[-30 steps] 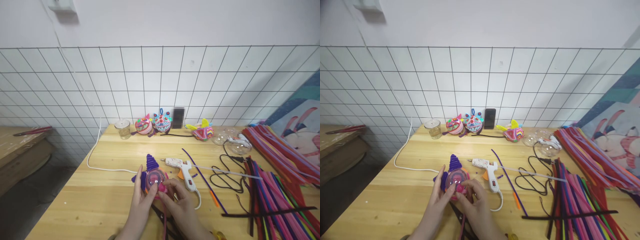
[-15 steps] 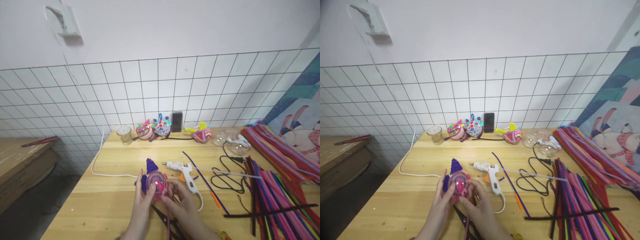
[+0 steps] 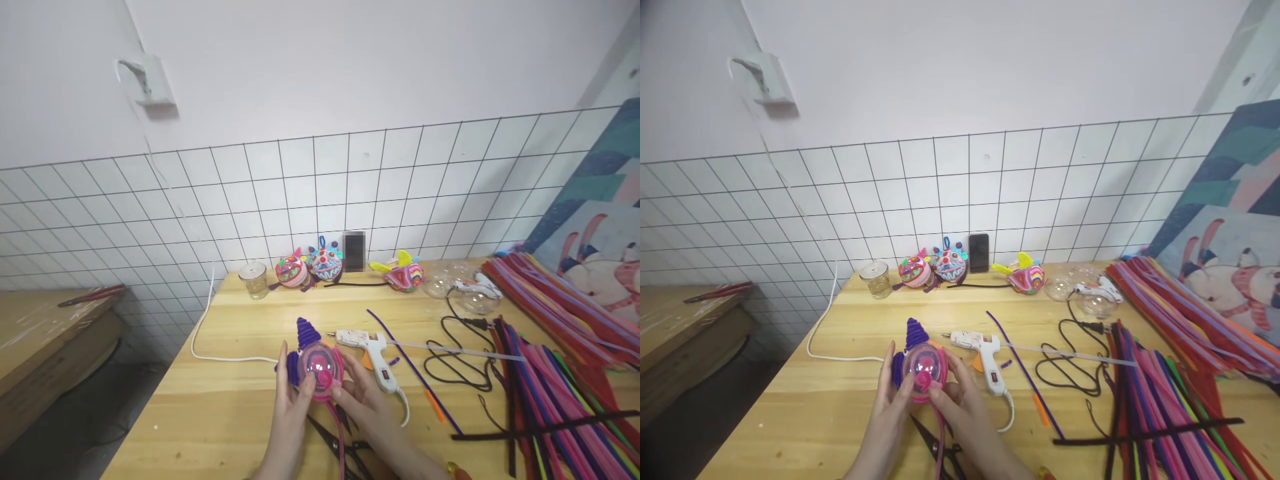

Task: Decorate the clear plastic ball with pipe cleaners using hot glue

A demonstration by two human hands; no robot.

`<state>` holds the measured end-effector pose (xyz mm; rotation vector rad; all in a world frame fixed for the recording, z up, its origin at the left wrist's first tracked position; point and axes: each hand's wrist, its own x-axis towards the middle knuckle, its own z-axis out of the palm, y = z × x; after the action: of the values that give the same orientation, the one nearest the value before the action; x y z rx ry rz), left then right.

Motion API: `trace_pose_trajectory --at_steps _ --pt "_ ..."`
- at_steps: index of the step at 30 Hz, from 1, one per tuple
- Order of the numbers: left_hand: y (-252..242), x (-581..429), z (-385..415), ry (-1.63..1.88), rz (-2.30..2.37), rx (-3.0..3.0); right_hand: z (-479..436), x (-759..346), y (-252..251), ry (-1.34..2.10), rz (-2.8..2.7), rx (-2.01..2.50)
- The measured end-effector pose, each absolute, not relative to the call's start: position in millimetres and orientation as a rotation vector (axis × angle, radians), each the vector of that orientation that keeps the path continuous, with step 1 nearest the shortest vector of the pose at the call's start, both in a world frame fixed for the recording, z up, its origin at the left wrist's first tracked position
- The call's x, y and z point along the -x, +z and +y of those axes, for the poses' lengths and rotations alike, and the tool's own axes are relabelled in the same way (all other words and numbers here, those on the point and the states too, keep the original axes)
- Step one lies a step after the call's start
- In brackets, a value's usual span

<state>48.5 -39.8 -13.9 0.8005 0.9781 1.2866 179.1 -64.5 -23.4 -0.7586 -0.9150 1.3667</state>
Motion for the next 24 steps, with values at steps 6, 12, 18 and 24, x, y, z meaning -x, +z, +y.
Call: trace_pose_trajectory --at_steps 6,12,18,24 --pt "-9 -47 -43 1.264 0.980 -0.953 -63 -188 -26 1.424 -0.849 0.751" --pt "-2 -55 -50 1.307 0.934 -0.886 -61 -194 -18 1.555 -0.751 0.712" --pt "1 -38 -44 1.158 0.897 -0.989 -54 -209 -11 1.530 -0.720 0.740" --pt "7 -20 -19 1.131 1.165 -1.080 -53 -226 3 1.492 -0.727 0.761"
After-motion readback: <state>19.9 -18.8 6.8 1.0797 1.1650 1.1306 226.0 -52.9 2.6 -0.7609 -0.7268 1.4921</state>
